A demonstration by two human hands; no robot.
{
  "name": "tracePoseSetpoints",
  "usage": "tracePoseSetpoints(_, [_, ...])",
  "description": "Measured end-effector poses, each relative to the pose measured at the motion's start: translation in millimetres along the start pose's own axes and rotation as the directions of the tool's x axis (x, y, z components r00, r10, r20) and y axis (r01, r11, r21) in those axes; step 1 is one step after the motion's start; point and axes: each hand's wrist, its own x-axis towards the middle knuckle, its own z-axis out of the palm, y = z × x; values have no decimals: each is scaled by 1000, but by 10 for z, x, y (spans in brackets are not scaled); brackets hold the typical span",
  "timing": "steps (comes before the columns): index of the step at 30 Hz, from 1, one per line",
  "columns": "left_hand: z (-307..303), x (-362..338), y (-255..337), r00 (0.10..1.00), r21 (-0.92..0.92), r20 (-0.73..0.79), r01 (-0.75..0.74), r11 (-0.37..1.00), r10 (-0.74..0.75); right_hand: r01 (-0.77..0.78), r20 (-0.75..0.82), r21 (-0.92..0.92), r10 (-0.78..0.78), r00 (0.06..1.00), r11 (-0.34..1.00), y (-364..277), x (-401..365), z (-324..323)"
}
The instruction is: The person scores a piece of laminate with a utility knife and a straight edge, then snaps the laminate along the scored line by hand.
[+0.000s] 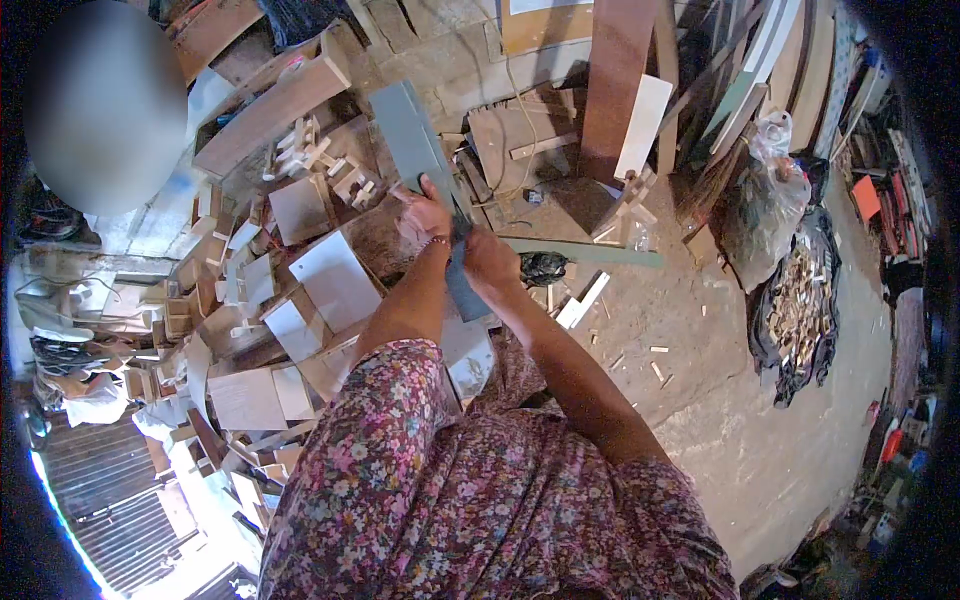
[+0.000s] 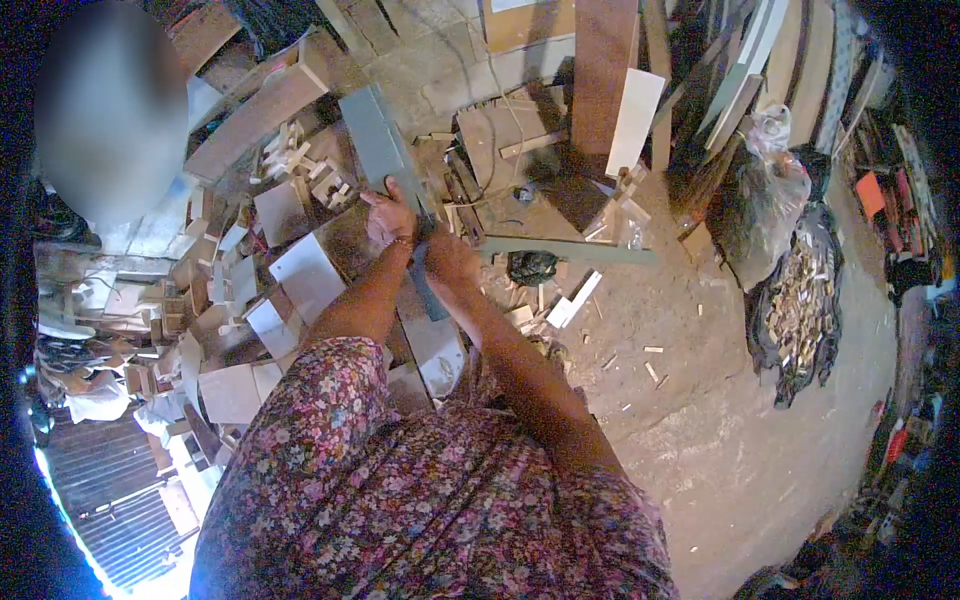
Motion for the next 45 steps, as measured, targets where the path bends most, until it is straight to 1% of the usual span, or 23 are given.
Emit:
tracePoseSetpoints(2, [101,14,-36,999,46,-37,24,999,-22,-12,97,-73,19,995,997,-14,241,105])
tracePoseSetpoints(3, [49,20,4,999,41,-44,19,999,-17,-9,88,-71,15,996,997,-13,239,87])
tracePoseSetpoints(5, [-130,12,56,976,14,199,86,996,-87,-48,115,-61,55,992,997,-46,104,50])
tracePoseSetpoints(6, [-35,31,24,976,15,199,93,996,-94,-44,119,-64,51,992,997,-40,-46,26])
tracePoseSetpoints(8, [273,13,-74,985,-12,-159,68,998,-69,-143,81,-114,153,985,983,28,-330,-29])
tracePoseSetpoints(9, [178,-7,-28,985,-12,-153,77,997,-78,-143,87,-123,154,984,982,72,-324,-12])
tracePoseSetpoints(11, [-181,-14,102,972,5,209,107,994,-106,-93,235,-127,121,964,988,138,-268,41])
tracePoseSetpoints(15, [-44,7,27,990,5,106,89,996,-89,-84,144,-157,107,984,984,-66,170,11])
tracePoseSetpoints(17, [110,35,-49,999,23,-11,47,999,-47,-36,126,-118,51,991,992,-121,336,54])
tracePoseSetpoints(18, [59,39,-12,999,23,-12,47,999,-47,-35,126,-117,50,991,992,-111,338,59])
tracePoseSetpoints(20, [-42,13,46,987,-16,104,121,993,-119,-26,57,-97,32,998,995,-70,293,72])
tracePoseSetpoints(21, [-50,9,67,987,-18,100,128,992,-126,-18,59,-100,24,998,995,-46,241,53])
tracePoseSetpoints(23, [-65,-19,57,993,-24,62,102,995,-100,-54,173,-72,65,983,996,-3,8,17])
tracePoseSetpoints(24, [-87,-24,64,992,-25,68,106,994,-104,-55,177,-77,68,982,996,21,-91,7])
tracePoseSetpoints(26, [-132,-18,91,988,-46,113,109,993,-103,-161,245,-85,178,953,983,68,-215,-24])
tracePoseSetpoints(27, [-83,-25,66,988,-47,117,110,993,-104,-164,246,-88,181,952,983,85,-203,-14])
tracePoseSetpoints(29, [77,-9,5,993,-55,76,96,994,-92,-9,86,-41,12,996,999,80,-70,13])
tracePoseSetpoints(30, [115,5,-10,994,-58,72,89,994,-85,-8,78,-38,11,997,999,44,54,13])
tracePoseSetpoints(32, [142,27,-50,998,-63,2,69,996,-69,-77,170,-32,81,982,997,-39,262,22])
tracePoseSetpoints(35, [85,34,-46,998,26,55,41,999,-42,-133,146,-45,138,980,990,-138,222,-81])
tracePoseSetpoints(39, [15,-12,-43,998,10,48,26,1000,-27,-87,242,-76,103,965,993,-27,11,20])
tracePoseSetpoints(41, [-41,-10,9,992,-4,110,60,998,-60,-171,206,-50,177,962,984,-44,-64,-47])
tracePoseSetpoints(45, [-12,3,18,993,-29,104,66,997,-63,-140,151,-54,147,978,989,-86,148,-20])
